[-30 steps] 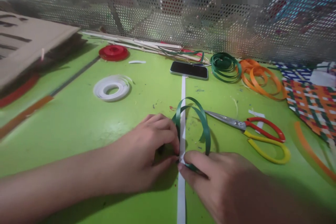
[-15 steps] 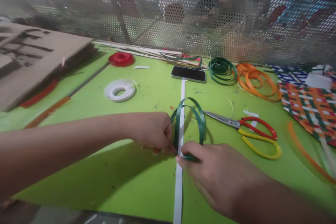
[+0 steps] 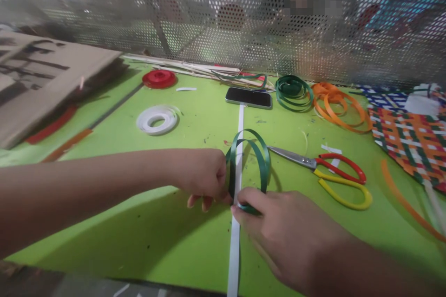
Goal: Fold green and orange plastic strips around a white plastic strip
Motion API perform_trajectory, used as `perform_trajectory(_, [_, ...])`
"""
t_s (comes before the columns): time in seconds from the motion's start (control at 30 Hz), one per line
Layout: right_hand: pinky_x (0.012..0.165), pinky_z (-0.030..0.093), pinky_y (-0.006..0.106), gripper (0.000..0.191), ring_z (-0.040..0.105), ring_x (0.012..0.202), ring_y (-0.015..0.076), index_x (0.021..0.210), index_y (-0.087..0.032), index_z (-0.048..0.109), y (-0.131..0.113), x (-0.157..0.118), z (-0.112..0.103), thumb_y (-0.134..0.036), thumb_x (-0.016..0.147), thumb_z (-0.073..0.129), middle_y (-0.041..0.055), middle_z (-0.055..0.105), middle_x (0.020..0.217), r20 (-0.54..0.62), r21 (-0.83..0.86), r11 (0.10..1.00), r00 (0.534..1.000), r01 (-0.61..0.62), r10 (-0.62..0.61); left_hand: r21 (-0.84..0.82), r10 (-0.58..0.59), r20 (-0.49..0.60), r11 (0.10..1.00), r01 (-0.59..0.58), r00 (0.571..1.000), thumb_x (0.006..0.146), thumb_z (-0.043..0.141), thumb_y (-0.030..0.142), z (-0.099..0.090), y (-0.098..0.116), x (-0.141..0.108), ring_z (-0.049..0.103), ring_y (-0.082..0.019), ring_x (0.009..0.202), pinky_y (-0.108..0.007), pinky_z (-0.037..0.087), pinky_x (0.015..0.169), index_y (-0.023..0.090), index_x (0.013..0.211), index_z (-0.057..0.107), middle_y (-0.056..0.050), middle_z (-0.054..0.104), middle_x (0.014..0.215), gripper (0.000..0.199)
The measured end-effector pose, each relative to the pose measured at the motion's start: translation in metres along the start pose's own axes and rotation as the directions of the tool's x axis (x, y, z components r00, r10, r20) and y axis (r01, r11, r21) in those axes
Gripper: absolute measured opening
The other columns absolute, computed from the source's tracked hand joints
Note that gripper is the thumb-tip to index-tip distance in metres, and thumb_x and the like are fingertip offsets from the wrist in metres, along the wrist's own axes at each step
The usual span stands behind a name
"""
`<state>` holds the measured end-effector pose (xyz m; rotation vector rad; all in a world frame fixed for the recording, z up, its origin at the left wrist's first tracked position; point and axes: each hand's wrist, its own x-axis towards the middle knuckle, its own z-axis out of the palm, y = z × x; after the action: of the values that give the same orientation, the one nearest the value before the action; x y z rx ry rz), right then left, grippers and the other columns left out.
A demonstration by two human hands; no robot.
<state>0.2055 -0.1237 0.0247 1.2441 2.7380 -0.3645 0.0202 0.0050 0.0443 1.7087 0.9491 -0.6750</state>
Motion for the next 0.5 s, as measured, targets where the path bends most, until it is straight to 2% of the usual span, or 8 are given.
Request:
perform_trajectory(0.13, [0.049, 0.021, 0.036, 0.048, 0.054, 0.060, 0.0156, 0.125, -0.024, 0.070, 0.002, -0.003, 0.004, -0.013, 0.079, 0.065, 0.0010, 0.073, 0.115, -0.077, 0.009, 1.000, 0.997, 0.016, -0.016, -0.014, 0.021, 0.087, 1.000, -0.020, 0.996, 0.082, 0.069, 0.023, -0.007, -0.003, 0.005, 0.062, -0.014, 0.051, -0.024, 0.049, 0.055, 0.020, 0.063, 0.069, -0.001, 0.074, 0.065, 0.019])
perform_trajectory(0.33, [0.048, 0.021, 0.037, 0.046, 0.054, 0.059, 0.0162, 0.128, -0.024, 0.069, 0.004, -0.004, 0.007, -0.016, 0.083, 0.063, 0.0021, 0.073, 0.118, -0.075, 0.020, 1.000, 0.997, 0.021, -0.019, 0.057, 0.000, 0.140, 0.998, -0.008, 0.990, 0.084, 0.066, 0.017, -0.011, 0.009, 0.009, 0.064, -0.015, 0.053, -0.025, 0.053, 0.058, 0.018, 0.060, 0.065, -0.003, 0.073, 0.064, 0.024])
perform_trajectory(0.5, [0.047, 0.021, 0.038, 0.040, 0.055, 0.058, 0.0166, 0.126, -0.025, 0.070, 0.004, -0.003, 0.007, -0.018, 0.088, 0.060, 0.0025, 0.072, 0.124, -0.055, 0.032, 0.999, 0.998, 0.016, -0.014, 0.137, -0.029, 0.101, 0.990, 0.015, 0.994, 0.081, 0.061, 0.011, -0.010, 0.018, 0.006, 0.065, -0.015, 0.053, -0.026, 0.053, 0.058, 0.017, 0.058, 0.062, -0.003, 0.073, 0.063, 0.024])
